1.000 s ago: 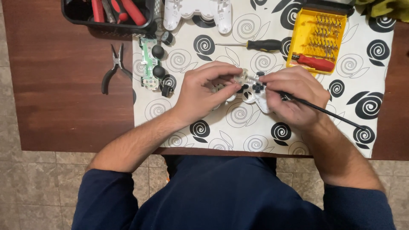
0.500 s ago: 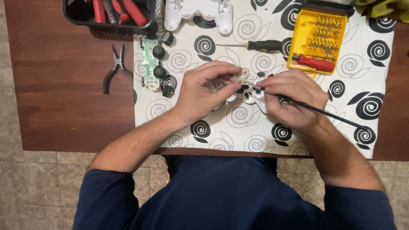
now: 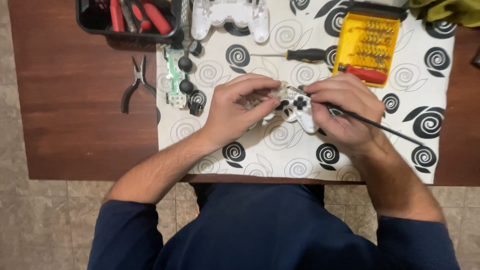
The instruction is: Cleaning the internal components of a disassembled game controller using a small brush and a cloth.
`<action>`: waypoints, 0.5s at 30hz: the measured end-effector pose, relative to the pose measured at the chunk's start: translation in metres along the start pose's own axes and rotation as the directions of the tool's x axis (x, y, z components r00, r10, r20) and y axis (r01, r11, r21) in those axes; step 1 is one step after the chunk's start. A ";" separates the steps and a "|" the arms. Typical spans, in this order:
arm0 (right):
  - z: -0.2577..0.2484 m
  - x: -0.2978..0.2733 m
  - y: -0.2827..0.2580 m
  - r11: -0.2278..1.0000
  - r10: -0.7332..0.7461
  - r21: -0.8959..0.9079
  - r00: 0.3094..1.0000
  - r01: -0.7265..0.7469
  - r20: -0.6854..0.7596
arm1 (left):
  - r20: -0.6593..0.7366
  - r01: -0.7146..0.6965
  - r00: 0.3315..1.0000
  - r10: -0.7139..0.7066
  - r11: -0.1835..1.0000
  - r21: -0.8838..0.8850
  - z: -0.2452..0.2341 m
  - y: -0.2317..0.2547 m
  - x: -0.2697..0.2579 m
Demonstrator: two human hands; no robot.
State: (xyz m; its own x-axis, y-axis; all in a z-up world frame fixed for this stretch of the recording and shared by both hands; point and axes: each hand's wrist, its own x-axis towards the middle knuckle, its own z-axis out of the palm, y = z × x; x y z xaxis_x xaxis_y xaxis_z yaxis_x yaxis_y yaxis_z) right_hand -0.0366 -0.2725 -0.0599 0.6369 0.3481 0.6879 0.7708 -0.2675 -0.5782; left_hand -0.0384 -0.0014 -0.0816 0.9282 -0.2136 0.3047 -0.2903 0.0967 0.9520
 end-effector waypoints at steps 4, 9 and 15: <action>-0.013 0.001 -0.015 0.999 0.020 -0.050 0.999 -0.019 0.024 | -0.005 0.002 1.000 -0.002 1.000 -0.001 -0.004 0.001 0.004; -0.029 -0.021 -0.026 0.958 -0.048 -0.276 0.990 0.083 0.129 | 0.066 0.055 0.996 -0.057 0.998 0.043 0.005 0.012 0.015; -0.070 -0.072 -0.004 0.820 -0.062 -0.565 0.996 0.092 0.071 | 0.227 0.050 0.971 -0.073 0.993 0.103 0.034 0.028 0.035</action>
State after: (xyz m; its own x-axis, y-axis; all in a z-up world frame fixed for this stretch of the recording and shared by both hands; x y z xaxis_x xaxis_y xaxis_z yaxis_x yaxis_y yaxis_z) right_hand -0.0846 -0.3594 -0.0763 0.5848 0.4270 0.6897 0.7001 -0.6952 -0.1632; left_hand -0.0224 -0.0391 -0.0434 0.8699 -0.4348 0.2331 -0.2659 -0.0152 0.9639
